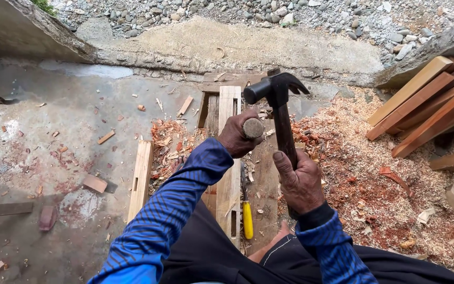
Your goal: A person uses a hammer and chisel to carve a wooden furniture component.
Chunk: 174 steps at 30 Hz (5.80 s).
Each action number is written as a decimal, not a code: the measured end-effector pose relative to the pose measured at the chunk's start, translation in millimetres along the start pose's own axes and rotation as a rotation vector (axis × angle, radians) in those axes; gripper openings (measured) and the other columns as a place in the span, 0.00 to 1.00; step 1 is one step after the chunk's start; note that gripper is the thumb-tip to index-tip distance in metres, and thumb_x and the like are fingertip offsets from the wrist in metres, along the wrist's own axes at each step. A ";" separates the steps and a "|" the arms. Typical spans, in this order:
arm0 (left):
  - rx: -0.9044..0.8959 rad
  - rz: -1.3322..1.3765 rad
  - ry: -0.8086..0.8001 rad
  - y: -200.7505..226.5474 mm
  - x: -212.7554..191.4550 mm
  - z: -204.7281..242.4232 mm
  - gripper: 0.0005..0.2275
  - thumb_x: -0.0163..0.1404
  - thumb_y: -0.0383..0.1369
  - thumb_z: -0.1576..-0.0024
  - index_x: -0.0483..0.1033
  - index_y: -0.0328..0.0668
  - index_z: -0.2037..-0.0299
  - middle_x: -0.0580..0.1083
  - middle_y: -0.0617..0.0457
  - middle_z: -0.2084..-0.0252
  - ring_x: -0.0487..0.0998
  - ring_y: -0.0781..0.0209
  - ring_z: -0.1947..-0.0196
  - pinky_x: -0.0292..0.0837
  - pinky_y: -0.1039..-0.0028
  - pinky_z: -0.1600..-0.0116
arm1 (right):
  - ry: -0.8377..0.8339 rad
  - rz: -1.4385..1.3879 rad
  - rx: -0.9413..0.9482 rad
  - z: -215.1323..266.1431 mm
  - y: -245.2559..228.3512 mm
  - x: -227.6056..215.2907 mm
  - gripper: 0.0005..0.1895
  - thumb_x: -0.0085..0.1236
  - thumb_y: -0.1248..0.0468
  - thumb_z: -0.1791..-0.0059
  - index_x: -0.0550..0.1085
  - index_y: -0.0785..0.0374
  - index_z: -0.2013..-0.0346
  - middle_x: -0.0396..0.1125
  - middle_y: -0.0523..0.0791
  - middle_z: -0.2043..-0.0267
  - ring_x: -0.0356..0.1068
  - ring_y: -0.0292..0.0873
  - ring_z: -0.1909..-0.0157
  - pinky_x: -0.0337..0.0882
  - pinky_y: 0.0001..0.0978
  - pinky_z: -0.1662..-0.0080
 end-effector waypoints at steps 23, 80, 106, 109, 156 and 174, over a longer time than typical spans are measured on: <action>0.011 -0.041 -0.041 -47.8 5.3 22.9 0.17 0.64 0.28 0.50 0.75 0.40 0.51 0.77 0.49 0.57 0.79 0.59 0.55 0.76 0.69 0.48 | -0.011 0.200 -0.126 23.7 -2.8 8.8 0.30 0.49 0.36 0.49 0.72 0.63 0.64 0.63 0.41 0.81 0.64 0.36 0.79 0.66 0.36 0.75; -0.218 0.098 -0.010 -14.7 -8.8 17.8 0.12 0.62 0.27 0.52 0.73 0.38 0.61 0.73 0.55 0.68 0.76 0.66 0.66 0.75 0.72 0.60 | -0.108 0.157 -0.050 26.7 -12.3 -9.2 0.32 0.49 0.35 0.49 0.72 0.64 0.69 0.59 0.39 0.80 0.60 0.34 0.77 0.63 0.29 0.74; 0.045 0.107 0.533 35.8 -114.8 -74.0 0.33 0.68 0.34 0.48 0.60 0.35 0.37 0.76 0.55 0.55 0.78 0.67 0.52 0.77 0.75 0.46 | 0.047 -0.374 0.205 -4.8 38.1 -17.6 0.24 0.55 0.42 0.53 0.70 0.62 0.66 0.62 0.42 0.84 0.62 0.37 0.86 0.65 0.31 0.81; 0.077 0.196 0.633 -10.5 -99.0 -75.7 0.25 0.71 0.32 0.51 0.72 0.34 0.47 0.73 0.50 0.57 0.77 0.64 0.58 0.78 0.73 0.52 | 0.129 -0.242 0.081 -8.1 55.3 -19.1 0.16 0.62 0.52 0.54 0.72 0.63 0.68 0.65 0.41 0.81 0.65 0.36 0.81 0.68 0.31 0.76; -0.027 0.611 0.539 -120.1 -32.4 -81.7 0.13 0.59 0.29 0.49 0.72 0.35 0.56 0.80 0.51 0.67 0.82 0.67 0.68 0.78 0.74 0.62 | -0.212 0.859 -0.044 -108.8 -101.8 12.0 0.25 0.53 0.40 0.50 0.70 0.60 0.64 0.66 0.47 0.82 0.68 0.45 0.78 0.69 0.41 0.73; -0.106 0.225 0.459 -92.7 -29.6 -87.6 0.12 0.64 0.31 0.45 0.73 0.35 0.60 0.75 0.55 0.70 0.76 0.67 0.69 0.75 0.74 0.61 | 0.069 0.368 -0.389 -89.7 -138.2 -2.6 0.22 0.54 0.46 0.45 0.72 0.65 0.61 0.65 0.47 0.77 0.64 0.42 0.74 0.67 0.39 0.71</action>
Point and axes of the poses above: each hand's wrist, its own z-axis away from the middle knuckle, its own x-axis out of the palm, y = z × x, the point moved 3 cm from there along -z, towards the middle knuckle
